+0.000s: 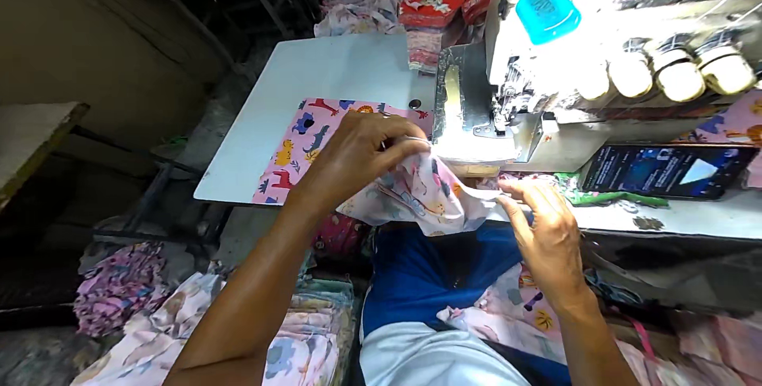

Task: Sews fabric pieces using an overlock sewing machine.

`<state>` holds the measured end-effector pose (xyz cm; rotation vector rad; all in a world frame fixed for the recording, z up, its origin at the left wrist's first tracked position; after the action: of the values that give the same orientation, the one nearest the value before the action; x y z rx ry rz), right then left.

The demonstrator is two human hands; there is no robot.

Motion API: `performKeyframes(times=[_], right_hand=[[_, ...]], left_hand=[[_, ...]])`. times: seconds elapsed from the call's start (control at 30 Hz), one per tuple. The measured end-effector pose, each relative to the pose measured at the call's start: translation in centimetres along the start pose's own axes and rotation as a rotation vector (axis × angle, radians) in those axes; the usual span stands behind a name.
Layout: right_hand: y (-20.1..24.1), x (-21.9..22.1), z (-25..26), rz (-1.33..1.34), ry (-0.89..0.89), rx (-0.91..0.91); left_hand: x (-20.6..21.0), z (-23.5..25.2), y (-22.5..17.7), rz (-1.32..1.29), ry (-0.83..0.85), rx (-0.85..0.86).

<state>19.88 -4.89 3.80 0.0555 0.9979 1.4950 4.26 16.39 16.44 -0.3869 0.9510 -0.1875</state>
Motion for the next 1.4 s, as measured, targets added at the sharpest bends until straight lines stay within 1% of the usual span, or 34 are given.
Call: performKeyframes(times=[0.07, 0.13, 0.23, 0.37, 0.47, 0.57, 0.67, 0.7, 0.73, 0.77, 0.83, 0.87, 0.9, 0.97, 1.0, 1.03, 1.07, 1.13, 1.17, 1.23, 1.3, 1.4], right_hand=[[1.2, -0.3, 0.9, 0.137, 0.002, -0.03], [2.2, -0.3, 1.9, 0.297, 0.014, -0.017], [2.8, 0.1, 2.8, 0.417, 0.026, 0.024], [2.6, 0.6, 3.3, 0.48, 0.062, 0.061], [2.8, 0.6, 3.4, 0.555, 0.08, 0.058], [3.4, 1.0, 3.5, 0.598, 0.125, 0.032], [4.1, 1.1, 4.4, 0.517, 0.082, 0.001], [4.4, 1.0, 4.8, 0.466, 0.061, 0.008], [4.8, 0.7, 5.3, 0.408, 0.044, 0.003], [5.3, 0.4, 5.8, 0.355, 0.034, -0.01], [6.4, -0.2, 6.9, 0.282, 0.021, -0.059], [6.9, -0.4, 7.3, 0.254, 0.02, -0.079], [7.3, -0.6, 7.7, 0.22, 0.016, -0.103], [7.9, -1.0, 8.2, 0.154, -0.001, -0.154], [8.2, -1.1, 8.4, 0.125, -0.01, -0.181], [8.4, -1.1, 8.4, 0.095, -0.01, -0.207], [8.5, -1.1, 8.4, 0.065, -0.007, -0.22], [8.4, -0.7, 7.8, 0.013, 0.007, -0.228], [8.3, -0.4, 7.4, -0.014, 0.02, -0.224], [8.0, 0.2, 6.3, -0.063, 0.062, -0.204], [7.6, 0.6, 5.2, -0.092, 0.1, -0.178], [6.9, 1.1, 3.6, -0.053, 0.042, -0.161]], left_hand=[[1.0, 1.0, -1.8, 0.07, 0.045, 0.138], [2.0, 1.7, -2.8, 0.116, 0.077, 0.228], [2.8, 2.6, -4.1, 0.127, 0.118, 0.262], [3.0, 3.0, -4.8, 0.007, 0.146, 0.228], [3.4, 2.8, -4.4, 0.004, 0.084, 0.163], [4.0, 2.4, -3.7, -0.006, -0.05, 0.111], [3.2, 1.5, -4.4, -0.012, -0.217, 0.026], [2.8, 1.2, -5.3, -0.011, -0.255, 0.02], [2.7, 0.7, -6.0, -0.003, -0.253, 0.031], [2.9, 0.1, -6.3, 0.008, -0.208, 0.054], [3.9, -0.9, -5.5, 0.084, -0.045, 0.103], [4.0, -1.2, -4.8, 0.129, 0.044, 0.097], [3.9, -1.4, -4.1, 0.182, 0.119, 0.072], [2.8, -1.6, -2.9, 0.326, 0.226, -0.048], [2.0, -1.5, -2.6, 0.418, 0.235, -0.131], [1.2, -1.4, -2.4, 0.525, 0.205, -0.211], [0.4, -1.2, -2.4, 0.628, 0.134, -0.258], [-0.6, -1.2, -2.3, 0.801, -0.046, -0.195], [-0.8, -1.3, -2.2, 0.812, -0.069, -0.175], [-0.5, -2.0, -1.7, 0.779, 0.003, -0.147], [0.1, -3.3, -1.2, 0.725, 0.145, -0.147], [0.4, -4.7, -1.4, 0.638, 0.278, -0.128]])
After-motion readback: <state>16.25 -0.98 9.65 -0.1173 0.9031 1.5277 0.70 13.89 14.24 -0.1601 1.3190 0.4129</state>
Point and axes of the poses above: each hand's wrist, its own z-axis towards the middle knuckle, its own x-axis out of the palm, y = z × x, the point moved 2 cm from there along z, towards the middle knuckle, and after that the axes turned 10 degrees about -y, right-handed, at the moved point
